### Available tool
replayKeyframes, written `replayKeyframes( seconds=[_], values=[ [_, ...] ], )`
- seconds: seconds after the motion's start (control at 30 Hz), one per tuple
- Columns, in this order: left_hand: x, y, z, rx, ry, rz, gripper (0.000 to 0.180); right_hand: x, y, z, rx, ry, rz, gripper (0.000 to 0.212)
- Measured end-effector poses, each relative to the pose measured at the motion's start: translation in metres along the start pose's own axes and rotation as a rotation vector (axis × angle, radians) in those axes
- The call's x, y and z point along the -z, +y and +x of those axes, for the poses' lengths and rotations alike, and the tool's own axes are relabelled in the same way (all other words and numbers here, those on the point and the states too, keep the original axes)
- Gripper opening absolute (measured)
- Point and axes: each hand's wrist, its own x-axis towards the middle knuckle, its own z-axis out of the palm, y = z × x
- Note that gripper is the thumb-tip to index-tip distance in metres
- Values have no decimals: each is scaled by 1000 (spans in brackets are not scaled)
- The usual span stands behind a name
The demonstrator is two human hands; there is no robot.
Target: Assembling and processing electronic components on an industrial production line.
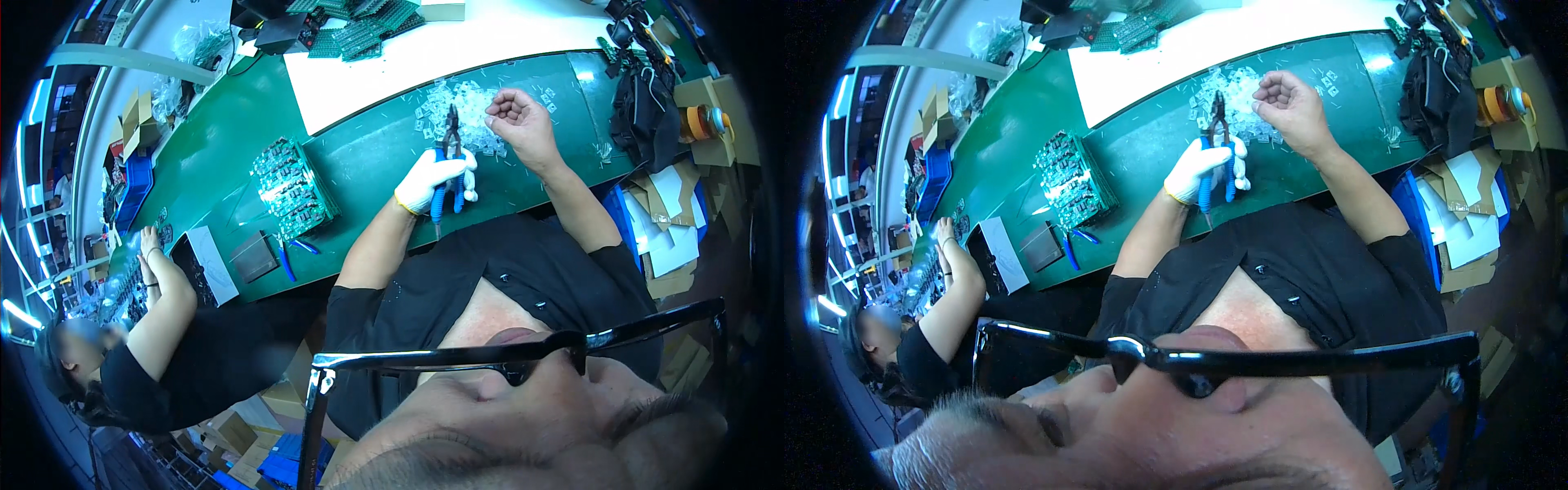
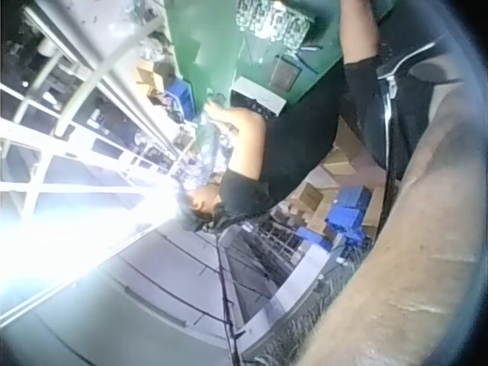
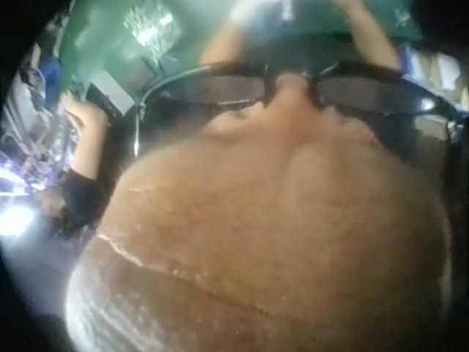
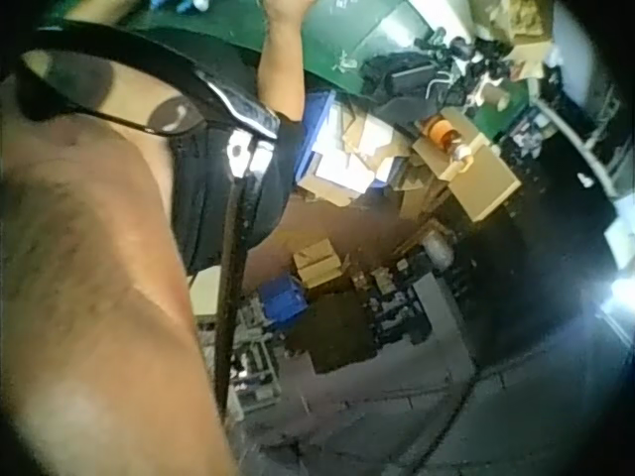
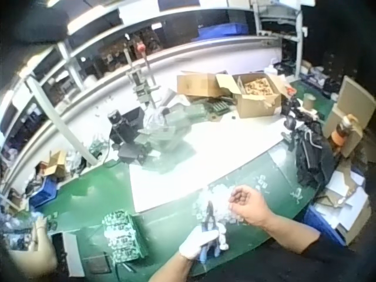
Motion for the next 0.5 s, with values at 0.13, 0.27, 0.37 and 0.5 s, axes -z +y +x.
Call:
replayKeyframes(
  seconds=[0.13, 0.27, 0.37, 0.5],
  values=[
    [4, -9, 1, -105, -8, 28, 48, 1, -20, -3, 14, -43, -522, 26],
    [6, -10, 5, -75, -19, 46, 52, 55, 2, 12, 144, 140, -624, 26],
    [0, -7, 3, -75, -10, 19, 41, 99, 3, 18, 149, 249, -918, 30],
    [5, -8, 4, -78, -13, 54, 42, 121, 7, 15, 14, 264, -1085, 34]
  ],
)
